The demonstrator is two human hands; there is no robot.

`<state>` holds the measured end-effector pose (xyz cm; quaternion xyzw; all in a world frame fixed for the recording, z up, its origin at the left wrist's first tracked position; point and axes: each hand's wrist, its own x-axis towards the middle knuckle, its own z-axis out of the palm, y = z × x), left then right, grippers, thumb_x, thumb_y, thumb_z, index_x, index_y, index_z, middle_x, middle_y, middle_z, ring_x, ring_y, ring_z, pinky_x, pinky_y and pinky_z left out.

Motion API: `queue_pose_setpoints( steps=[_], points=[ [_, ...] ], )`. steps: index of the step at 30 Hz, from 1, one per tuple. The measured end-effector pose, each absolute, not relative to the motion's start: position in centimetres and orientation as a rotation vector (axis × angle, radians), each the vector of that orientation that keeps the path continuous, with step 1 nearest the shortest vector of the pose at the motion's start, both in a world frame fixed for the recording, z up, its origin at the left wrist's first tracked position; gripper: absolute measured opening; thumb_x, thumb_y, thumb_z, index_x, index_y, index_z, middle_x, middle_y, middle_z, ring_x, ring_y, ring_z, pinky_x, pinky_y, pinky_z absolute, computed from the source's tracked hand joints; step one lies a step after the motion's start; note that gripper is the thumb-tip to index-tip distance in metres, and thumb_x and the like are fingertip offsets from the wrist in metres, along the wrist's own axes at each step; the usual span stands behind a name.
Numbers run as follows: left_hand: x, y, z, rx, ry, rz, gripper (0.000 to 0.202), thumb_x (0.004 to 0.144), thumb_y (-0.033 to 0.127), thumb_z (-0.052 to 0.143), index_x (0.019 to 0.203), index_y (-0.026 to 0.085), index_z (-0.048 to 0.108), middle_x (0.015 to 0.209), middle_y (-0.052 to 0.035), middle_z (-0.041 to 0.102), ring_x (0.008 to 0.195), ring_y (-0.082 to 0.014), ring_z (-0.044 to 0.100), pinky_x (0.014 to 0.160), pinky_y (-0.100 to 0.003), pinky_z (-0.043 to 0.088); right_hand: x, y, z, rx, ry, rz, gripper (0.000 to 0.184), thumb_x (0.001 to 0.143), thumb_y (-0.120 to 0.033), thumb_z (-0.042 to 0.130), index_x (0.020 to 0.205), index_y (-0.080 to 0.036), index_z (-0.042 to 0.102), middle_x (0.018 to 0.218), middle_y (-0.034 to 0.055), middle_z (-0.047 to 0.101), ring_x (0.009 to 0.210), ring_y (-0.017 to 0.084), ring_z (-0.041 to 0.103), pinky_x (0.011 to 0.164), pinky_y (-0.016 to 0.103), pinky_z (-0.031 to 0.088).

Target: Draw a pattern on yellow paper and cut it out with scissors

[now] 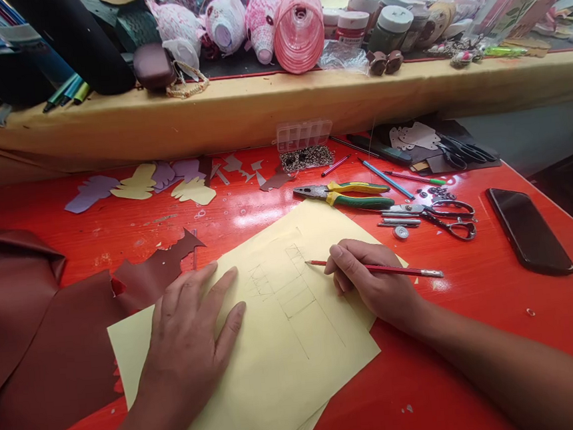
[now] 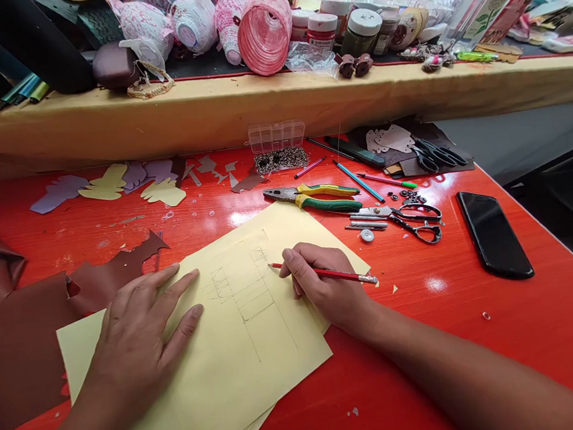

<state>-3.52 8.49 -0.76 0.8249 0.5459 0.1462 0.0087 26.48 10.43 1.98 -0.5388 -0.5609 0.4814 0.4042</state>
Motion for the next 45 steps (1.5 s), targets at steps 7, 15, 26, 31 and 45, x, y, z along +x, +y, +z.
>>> queue_pose_setpoints(
  steps=[7, 15, 26, 31, 45],
  points=[
    [-3.47, 8.53, -0.74, 2.565, 1.707, 0.455, 0.046, 0.110, 0.042, 0.041, 0.144, 0.020, 0.061, 0.143, -0.0184, 0.061, 0.133, -0.0408, 0.052, 0.110, -0.063, 0.044, 26.47, 10.46, 2.01, -1.372, -1.445, 1.209, 0.049, 0.109, -0.058, 0.057, 0.078, -0.021, 0.070, 0.055, -0.0029, 0.056, 0.052, 0.017, 0.058, 0.055, 0.031, 0.049],
    [-3.43, 8.54, -0.52, 2.519, 1.718, 0.452, 0.047, 0.108, 0.043, 0.042, 0.144, 0.021, 0.064, 0.143, -0.0185, 0.062, 0.134, -0.0417, 0.053, 0.111, -0.063, 0.043, 26.49, 10.50, 2.22, -1.395, -1.491, 1.198, 0.048, 0.110, -0.055, 0.055, 0.079, -0.021, 0.070, 0.058, -0.0019, 0.058, 0.054, 0.018, 0.059, 0.056, 0.032, 0.047],
    [-3.43, 8.59, -0.44, 2.581, 1.694, 0.445, 0.044, 0.110, 0.040, 0.042, 0.145, 0.020, 0.059, 0.144, -0.0184, 0.059, 0.133, -0.0412, 0.052, 0.108, -0.061, 0.044, 26.37, 10.56, 2.25, -1.373, -1.443, 1.180, 0.047, 0.110, -0.055, 0.056, 0.078, -0.022, 0.070, 0.057, -0.0024, 0.057, 0.055, 0.017, 0.059, 0.057, 0.031, 0.049],
    [-3.45, 8.63, -0.48, 2.601, 1.680, 0.469, 0.043, 0.110, 0.038, 0.043, 0.144, 0.019, 0.060, 0.142, -0.0189, 0.060, 0.131, -0.0406, 0.053, 0.108, -0.061, 0.044, 26.36, 10.48, 2.41, -1.351, -1.391, 1.214, 0.050, 0.107, -0.060, 0.059, 0.076, -0.022, 0.069, 0.055, -0.0029, 0.056, 0.052, 0.017, 0.058, 0.054, 0.031, 0.048],
    [-3.54, 8.53, -0.53, 2.538, 1.700, 0.466, 0.046, 0.108, 0.041, 0.044, 0.144, 0.019, 0.063, 0.143, -0.0187, 0.062, 0.134, -0.0421, 0.053, 0.112, -0.064, 0.042, 26.44, 10.46, 2.28, -1.361, -1.399, 1.214, 0.054, 0.106, -0.062, 0.059, 0.073, -0.021, 0.068, 0.053, -0.0032, 0.053, 0.049, 0.016, 0.057, 0.051, 0.031, 0.049]
  ],
)
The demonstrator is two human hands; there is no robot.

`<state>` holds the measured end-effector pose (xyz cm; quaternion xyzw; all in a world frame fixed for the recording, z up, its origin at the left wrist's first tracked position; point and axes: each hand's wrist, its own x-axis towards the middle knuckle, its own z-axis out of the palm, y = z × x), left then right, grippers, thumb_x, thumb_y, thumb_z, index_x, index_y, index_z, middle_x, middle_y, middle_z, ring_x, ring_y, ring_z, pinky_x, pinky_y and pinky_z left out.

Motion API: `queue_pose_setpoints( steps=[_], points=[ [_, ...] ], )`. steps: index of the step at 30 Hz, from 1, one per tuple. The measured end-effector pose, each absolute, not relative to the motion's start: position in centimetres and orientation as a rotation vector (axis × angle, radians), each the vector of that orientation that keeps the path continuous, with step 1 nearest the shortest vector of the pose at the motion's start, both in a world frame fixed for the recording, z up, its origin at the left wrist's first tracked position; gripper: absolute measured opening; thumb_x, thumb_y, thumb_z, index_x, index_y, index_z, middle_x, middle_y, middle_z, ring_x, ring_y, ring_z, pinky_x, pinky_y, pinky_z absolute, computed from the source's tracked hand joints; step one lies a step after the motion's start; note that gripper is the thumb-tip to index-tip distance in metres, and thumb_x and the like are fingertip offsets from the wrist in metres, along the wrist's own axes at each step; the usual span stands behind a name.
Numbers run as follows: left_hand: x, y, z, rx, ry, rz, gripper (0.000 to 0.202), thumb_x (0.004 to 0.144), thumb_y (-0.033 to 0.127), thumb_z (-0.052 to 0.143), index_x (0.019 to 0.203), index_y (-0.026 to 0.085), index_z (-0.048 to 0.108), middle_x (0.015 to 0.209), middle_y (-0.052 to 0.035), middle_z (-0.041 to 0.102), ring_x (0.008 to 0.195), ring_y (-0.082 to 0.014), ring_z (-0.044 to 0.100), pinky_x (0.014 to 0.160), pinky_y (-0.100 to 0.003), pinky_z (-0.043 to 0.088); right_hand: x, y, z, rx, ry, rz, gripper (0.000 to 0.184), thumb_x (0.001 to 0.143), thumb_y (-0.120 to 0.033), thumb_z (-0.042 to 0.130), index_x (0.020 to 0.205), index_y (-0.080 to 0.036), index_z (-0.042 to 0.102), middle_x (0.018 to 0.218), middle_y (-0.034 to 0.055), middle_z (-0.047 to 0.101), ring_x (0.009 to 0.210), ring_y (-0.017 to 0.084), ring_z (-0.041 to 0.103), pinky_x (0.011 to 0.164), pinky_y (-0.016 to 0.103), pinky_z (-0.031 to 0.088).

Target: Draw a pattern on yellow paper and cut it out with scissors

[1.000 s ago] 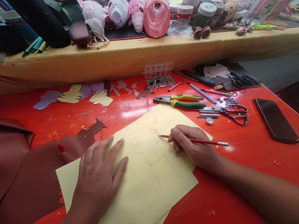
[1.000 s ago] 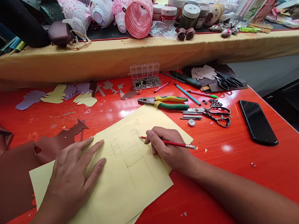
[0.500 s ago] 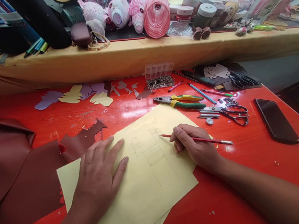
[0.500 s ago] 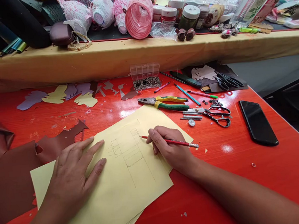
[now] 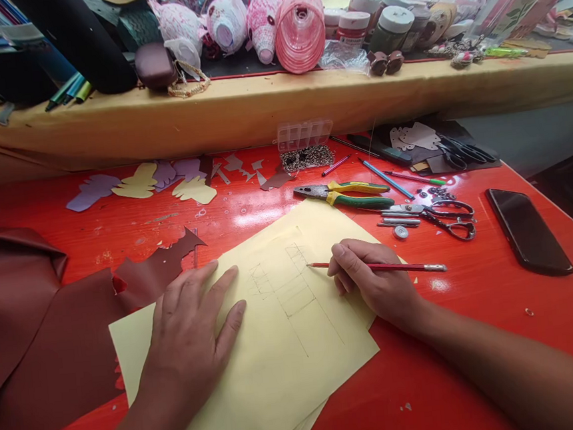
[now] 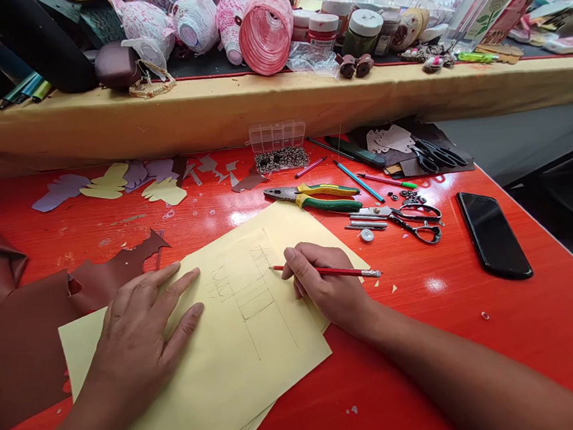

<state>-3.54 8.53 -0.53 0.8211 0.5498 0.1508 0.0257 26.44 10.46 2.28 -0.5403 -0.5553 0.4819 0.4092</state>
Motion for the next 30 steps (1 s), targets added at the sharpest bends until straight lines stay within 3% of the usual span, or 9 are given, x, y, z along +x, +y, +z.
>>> queue_pose_setpoints(
  steps=[30],
  points=[
    [-3.40, 8.55, -0.53, 2.551, 1.698, 0.456, 0.046, 0.109, 0.040, 0.043, 0.143, 0.018, 0.063, 0.142, -0.0193, 0.061, 0.133, -0.0428, 0.053, 0.110, -0.063, 0.043, 26.37, 10.45, 2.19, -1.360, -1.436, 1.195, 0.050, 0.108, -0.057, 0.058, 0.074, -0.022, 0.068, 0.054, -0.0028, 0.055, 0.051, 0.017, 0.058, 0.053, 0.031, 0.049]
  ],
)
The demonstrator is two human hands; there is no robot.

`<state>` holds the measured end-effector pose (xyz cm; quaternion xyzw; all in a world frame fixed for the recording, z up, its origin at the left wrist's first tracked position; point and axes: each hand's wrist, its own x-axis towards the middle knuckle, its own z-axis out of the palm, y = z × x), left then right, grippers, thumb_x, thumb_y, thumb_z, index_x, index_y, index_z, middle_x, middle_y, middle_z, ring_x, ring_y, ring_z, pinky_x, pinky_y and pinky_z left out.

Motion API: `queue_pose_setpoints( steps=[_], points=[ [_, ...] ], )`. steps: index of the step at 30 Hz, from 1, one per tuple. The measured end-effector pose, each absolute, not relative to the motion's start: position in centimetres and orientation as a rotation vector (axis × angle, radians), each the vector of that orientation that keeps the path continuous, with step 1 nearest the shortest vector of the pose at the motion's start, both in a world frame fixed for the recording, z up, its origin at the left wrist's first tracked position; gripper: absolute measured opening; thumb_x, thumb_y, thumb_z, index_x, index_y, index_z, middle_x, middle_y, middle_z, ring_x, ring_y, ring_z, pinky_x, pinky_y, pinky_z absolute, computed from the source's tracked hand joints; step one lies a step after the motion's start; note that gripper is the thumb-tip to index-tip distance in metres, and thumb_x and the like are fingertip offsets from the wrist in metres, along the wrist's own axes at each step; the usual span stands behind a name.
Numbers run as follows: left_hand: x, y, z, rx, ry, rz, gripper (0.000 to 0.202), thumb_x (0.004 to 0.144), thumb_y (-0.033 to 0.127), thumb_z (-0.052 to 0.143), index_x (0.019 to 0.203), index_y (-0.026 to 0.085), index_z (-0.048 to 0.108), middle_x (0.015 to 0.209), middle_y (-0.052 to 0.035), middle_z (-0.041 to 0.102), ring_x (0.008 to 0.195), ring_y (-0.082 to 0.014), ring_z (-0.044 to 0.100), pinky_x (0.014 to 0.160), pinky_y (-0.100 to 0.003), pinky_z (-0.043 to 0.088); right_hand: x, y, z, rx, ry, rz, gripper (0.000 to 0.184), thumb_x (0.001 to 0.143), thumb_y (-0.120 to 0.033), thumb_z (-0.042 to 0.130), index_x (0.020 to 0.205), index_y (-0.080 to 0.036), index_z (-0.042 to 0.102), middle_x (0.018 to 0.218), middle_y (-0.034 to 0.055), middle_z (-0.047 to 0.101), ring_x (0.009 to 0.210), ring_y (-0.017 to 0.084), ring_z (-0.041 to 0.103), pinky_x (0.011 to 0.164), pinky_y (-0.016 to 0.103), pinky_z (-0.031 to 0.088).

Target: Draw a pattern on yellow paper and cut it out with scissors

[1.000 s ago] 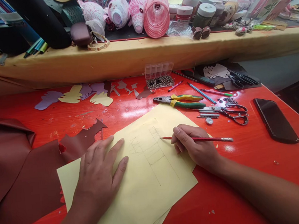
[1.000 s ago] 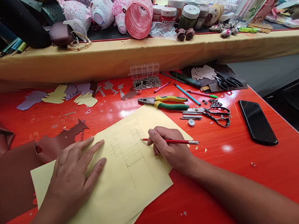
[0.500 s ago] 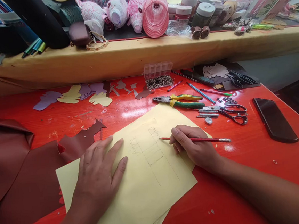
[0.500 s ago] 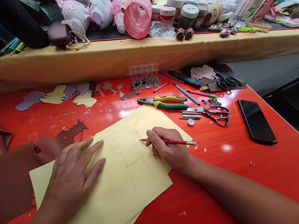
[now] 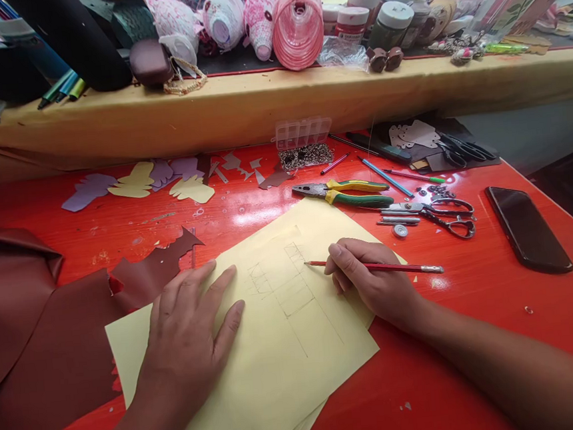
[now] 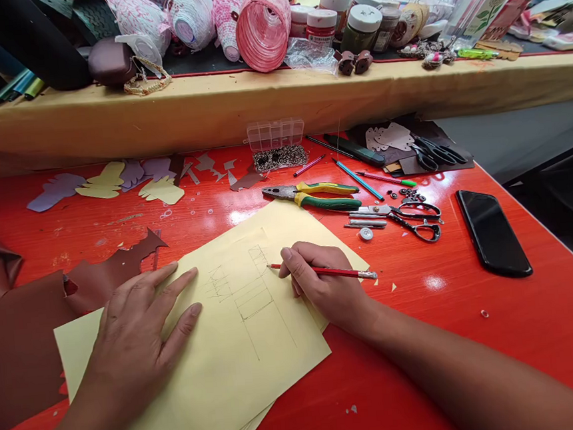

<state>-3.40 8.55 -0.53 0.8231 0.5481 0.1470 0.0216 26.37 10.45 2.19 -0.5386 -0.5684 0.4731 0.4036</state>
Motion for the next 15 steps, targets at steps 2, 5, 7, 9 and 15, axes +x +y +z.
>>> queue_pose_setpoints(
  steps=[2, 5, 7, 9, 15],
  points=[
    [-3.42, 8.60, -0.52, 2.560, 1.696, 0.460, 0.046, 0.109, 0.040, 0.043, 0.143, 0.017, 0.064, 0.142, -0.0199, 0.061, 0.132, -0.0430, 0.053, 0.109, -0.064, 0.044, 26.40, 10.46, 2.14, -1.362, -1.440, 1.192, 0.049, 0.108, -0.056, 0.057, 0.075, -0.022, 0.068, 0.054, -0.0029, 0.055, 0.051, 0.017, 0.058, 0.053, 0.031, 0.049],
    [-3.47, 8.63, -0.55, 2.560, 1.700, 0.458, 0.046, 0.109, 0.041, 0.042, 0.143, 0.017, 0.064, 0.142, -0.0197, 0.061, 0.132, -0.0428, 0.053, 0.109, -0.064, 0.044, 26.46, 10.49, 2.07, -1.360, -1.438, 1.191, 0.048, 0.109, -0.053, 0.057, 0.075, -0.021, 0.068, 0.054, -0.0032, 0.054, 0.051, 0.016, 0.058, 0.053, 0.031, 0.049],
    [-3.49, 8.60, -0.58, 2.546, 1.712, 0.450, 0.047, 0.109, 0.042, 0.041, 0.143, 0.019, 0.064, 0.143, -0.0187, 0.061, 0.133, -0.0422, 0.052, 0.110, -0.064, 0.043, 26.47, 10.51, 2.01, -1.352, -1.434, 1.188, 0.047, 0.109, -0.052, 0.057, 0.075, -0.021, 0.068, 0.054, -0.0033, 0.054, 0.050, 0.016, 0.057, 0.053, 0.031, 0.049],
    [-3.50, 8.54, -0.61, 2.529, 1.722, 0.441, 0.047, 0.109, 0.043, 0.041, 0.143, 0.020, 0.064, 0.143, -0.0179, 0.061, 0.134, -0.0418, 0.052, 0.112, -0.064, 0.043, 26.47, 10.53, 1.94, -1.345, -1.430, 1.187, 0.047, 0.109, -0.051, 0.057, 0.075, -0.021, 0.069, 0.054, -0.0034, 0.054, 0.050, 0.016, 0.057, 0.053, 0.031, 0.050],
    [-3.48, 8.54, -0.63, 2.525, 1.717, 0.458, 0.048, 0.109, 0.043, 0.041, 0.143, 0.019, 0.065, 0.143, -0.0182, 0.061, 0.134, -0.0418, 0.053, 0.112, -0.064, 0.043, 26.41, 10.56, 1.85, -1.338, -1.439, 1.184, 0.047, 0.109, -0.051, 0.057, 0.076, -0.021, 0.069, 0.054, -0.0034, 0.054, 0.050, 0.016, 0.057, 0.053, 0.031, 0.050]
  ],
)
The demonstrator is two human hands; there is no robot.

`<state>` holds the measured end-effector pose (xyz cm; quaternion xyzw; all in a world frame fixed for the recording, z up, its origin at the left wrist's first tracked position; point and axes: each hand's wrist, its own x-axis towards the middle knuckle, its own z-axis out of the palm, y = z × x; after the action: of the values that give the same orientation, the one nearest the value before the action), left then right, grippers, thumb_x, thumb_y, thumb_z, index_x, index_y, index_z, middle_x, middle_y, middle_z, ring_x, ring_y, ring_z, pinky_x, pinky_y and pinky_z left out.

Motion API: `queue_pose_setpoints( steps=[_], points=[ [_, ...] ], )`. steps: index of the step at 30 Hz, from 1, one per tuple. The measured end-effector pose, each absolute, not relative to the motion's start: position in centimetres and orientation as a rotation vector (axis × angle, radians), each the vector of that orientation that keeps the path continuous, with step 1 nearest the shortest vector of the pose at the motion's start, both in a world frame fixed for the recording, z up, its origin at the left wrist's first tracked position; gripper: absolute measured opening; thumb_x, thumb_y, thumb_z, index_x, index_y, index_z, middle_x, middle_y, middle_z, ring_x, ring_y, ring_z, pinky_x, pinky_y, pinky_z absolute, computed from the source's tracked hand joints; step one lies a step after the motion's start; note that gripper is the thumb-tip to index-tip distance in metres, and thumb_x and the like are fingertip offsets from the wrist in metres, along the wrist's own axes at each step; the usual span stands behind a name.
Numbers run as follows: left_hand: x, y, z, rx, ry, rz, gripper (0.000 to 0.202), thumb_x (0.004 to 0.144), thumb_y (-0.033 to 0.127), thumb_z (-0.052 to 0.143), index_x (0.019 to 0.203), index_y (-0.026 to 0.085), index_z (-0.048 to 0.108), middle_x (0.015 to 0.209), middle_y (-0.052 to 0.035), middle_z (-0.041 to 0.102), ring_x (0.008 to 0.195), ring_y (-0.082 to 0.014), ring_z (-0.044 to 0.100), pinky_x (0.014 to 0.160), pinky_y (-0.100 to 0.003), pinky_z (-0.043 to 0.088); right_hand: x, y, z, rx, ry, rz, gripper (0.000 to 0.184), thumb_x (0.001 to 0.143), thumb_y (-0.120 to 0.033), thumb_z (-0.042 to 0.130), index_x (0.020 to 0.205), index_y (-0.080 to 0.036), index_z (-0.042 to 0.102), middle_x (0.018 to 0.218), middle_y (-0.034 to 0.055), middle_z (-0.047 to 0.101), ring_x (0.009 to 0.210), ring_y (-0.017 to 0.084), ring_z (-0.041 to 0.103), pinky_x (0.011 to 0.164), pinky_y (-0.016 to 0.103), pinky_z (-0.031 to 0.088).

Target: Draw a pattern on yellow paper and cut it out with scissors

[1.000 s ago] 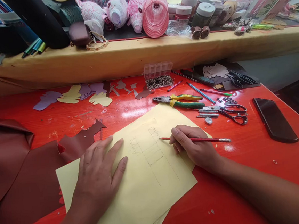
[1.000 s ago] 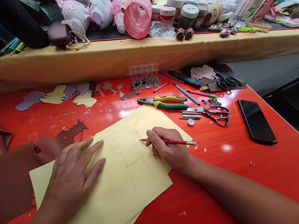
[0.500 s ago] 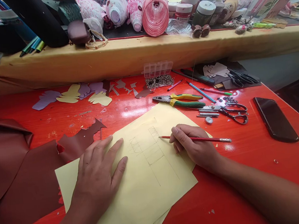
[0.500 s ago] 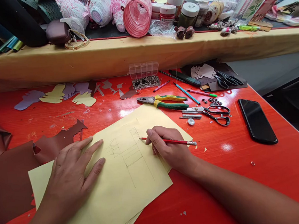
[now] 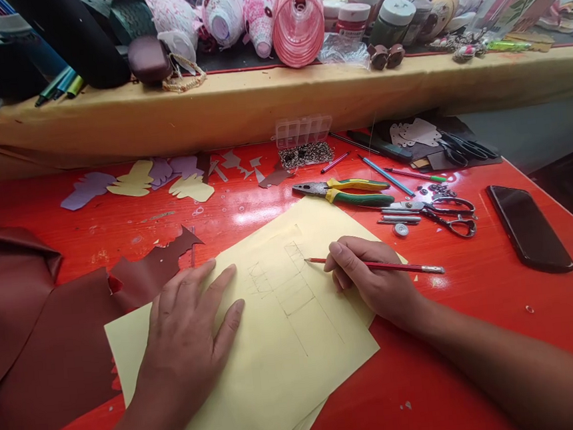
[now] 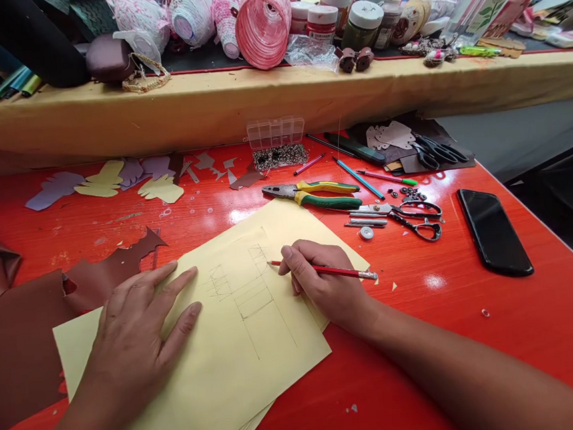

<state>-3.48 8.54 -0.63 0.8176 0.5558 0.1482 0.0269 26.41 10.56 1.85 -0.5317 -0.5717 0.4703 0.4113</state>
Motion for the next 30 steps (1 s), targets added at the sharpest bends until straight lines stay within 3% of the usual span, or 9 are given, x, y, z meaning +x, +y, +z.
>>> queue_pose_setpoints(
  steps=[10, 30],
  points=[
    [-3.50, 8.66, -0.71, 2.559, 1.704, 0.459, 0.046, 0.110, 0.043, 0.040, 0.143, 0.020, 0.062, 0.142, -0.0174, 0.060, 0.132, -0.0398, 0.052, 0.109, -0.062, 0.044, 26.47, 10.53, 1.91, -1.358, -1.469, 1.179, 0.047, 0.109, -0.054, 0.056, 0.078, -0.021, 0.070, 0.055, -0.0032, 0.055, 0.051, 0.016, 0.059, 0.052, 0.031, 0.048],
    [-3.51, 8.55, -0.67, 2.579, 1.696, 0.458, 0.045, 0.110, 0.042, 0.041, 0.144, 0.020, 0.061, 0.142, -0.0177, 0.060, 0.132, -0.0406, 0.052, 0.109, -0.062, 0.044, 26.50, 10.55, 2.05, -1.385, -1.553, 1.137, 0.042, 0.110, -0.044, 0.054, 0.079, -0.021, 0.071, 0.058, -0.0018, 0.061, 0.055, 0.017, 0.060, 0.058, 0.031, 0.046]
  ],
)
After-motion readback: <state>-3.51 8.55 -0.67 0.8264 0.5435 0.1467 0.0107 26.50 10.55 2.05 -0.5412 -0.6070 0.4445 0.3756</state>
